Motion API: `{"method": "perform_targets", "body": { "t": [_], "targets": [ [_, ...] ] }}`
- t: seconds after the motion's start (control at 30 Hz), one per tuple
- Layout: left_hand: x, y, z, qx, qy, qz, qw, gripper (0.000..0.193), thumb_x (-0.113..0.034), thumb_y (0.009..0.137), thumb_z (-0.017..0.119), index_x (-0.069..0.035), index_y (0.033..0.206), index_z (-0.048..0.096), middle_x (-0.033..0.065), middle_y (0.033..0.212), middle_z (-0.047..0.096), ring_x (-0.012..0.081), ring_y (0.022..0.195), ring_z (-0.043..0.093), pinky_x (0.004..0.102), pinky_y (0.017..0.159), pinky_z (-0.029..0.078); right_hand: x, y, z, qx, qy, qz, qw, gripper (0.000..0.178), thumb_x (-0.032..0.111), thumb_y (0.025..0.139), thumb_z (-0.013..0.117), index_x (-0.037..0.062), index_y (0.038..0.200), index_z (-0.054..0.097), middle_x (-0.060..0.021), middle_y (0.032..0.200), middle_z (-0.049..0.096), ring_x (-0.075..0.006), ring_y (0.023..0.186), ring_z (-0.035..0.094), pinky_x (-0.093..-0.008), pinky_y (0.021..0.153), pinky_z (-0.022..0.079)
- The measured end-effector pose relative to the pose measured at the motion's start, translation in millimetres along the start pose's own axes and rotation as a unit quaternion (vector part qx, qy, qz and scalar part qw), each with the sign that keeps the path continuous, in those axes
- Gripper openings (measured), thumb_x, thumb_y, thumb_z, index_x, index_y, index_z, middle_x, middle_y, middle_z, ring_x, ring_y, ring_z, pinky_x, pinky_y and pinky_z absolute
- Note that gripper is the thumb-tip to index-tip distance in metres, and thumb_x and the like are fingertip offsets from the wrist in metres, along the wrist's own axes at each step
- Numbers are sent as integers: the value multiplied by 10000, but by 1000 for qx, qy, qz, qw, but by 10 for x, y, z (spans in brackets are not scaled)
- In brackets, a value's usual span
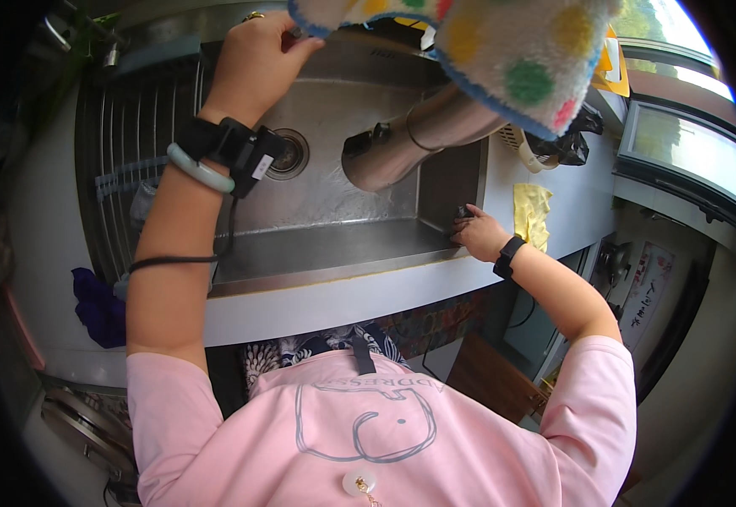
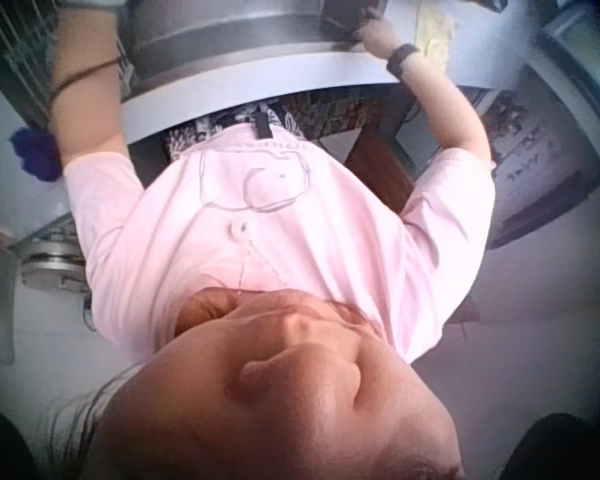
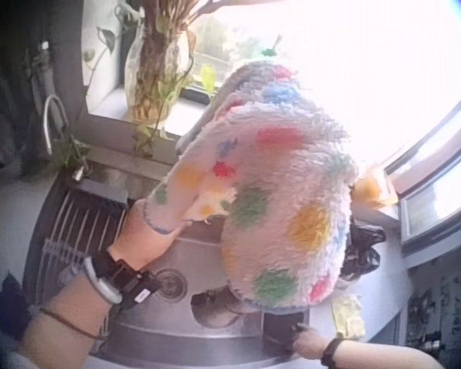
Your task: The person scrubs a stainless steel kitchen sink using a purple cloth and a steel wool pad. They rinse the sink with the faucet sprayer, wipe the surrounding countertop, and clean the sink drain and faucet area.
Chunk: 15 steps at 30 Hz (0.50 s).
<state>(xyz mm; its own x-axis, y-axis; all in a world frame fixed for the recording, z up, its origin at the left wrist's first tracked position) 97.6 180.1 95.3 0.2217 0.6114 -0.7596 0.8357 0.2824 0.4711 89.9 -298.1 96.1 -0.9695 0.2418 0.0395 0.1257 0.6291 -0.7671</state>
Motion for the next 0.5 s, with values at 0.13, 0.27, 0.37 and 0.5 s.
{"method": "perform_targets", "body": {
  "t": [0.13, 0.27, 0.37, 0.5],
  "targets": [
    [177, 159, -32, -46, 294, 137, 945, 189, -77, 798, 677, -1, 971, 671, 172, 818, 675, 363, 759, 629, 403, 714, 511, -596, 245, -178, 44, -179, 74, 980, 242, 182, 840, 508, 219, 918, 734, -15, 1053, 683, -155, 1053, 624, -477, 1153, 222],
    [101, 320, -131, -22, 241, 139, 960, 236, -103, 829, 688, -24, 1049, 668, 158, 931, 690, 307, 847, 660, 366, 754, 514, -796, 403, -193, -36, -145, 90, 985, 236, 162, 828, 504, 195, 888, 730, -60, 1027, 704, -188, 965, 656, -470, 1155, 212],
    [-145, 208, -42, -67, 83, 87, 990, 256, -83, 849, 618, -22, 1095, 654, 207, 1025, 658, 387, 963, 613, 416, 814, 490, -220, 101, 197, 102, 49, 6, 994, 270, 118, 822, 479, 153, 948, 715, -99, 1033, 702, -245, 992, 661, -412, 1114, 307],
    [-361, -232, -230, 50, -49, -97, 993, 234, -146, 889, 677, -55, 1105, 683, 100, 1009, 706, 191, 875, 687, 279, 762, 526, 13, -29, 541, 68, 154, 80, 983, 356, 59, 825, 481, 34, 1150, 624, -175, 1079, 681, -326, 1026, 649, -415, 1010, 429]
  ]
}}
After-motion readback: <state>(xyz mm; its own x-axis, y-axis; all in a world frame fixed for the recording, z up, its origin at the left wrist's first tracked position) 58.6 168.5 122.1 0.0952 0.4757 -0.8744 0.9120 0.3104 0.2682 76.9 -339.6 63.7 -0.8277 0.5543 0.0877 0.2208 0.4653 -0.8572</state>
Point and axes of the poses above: each hand's wrist, its own y-axis towards the middle knuckle, its own z-axis out of the palm, x = y × z, the point moved 1 cm from there along y, towards the middle knuckle
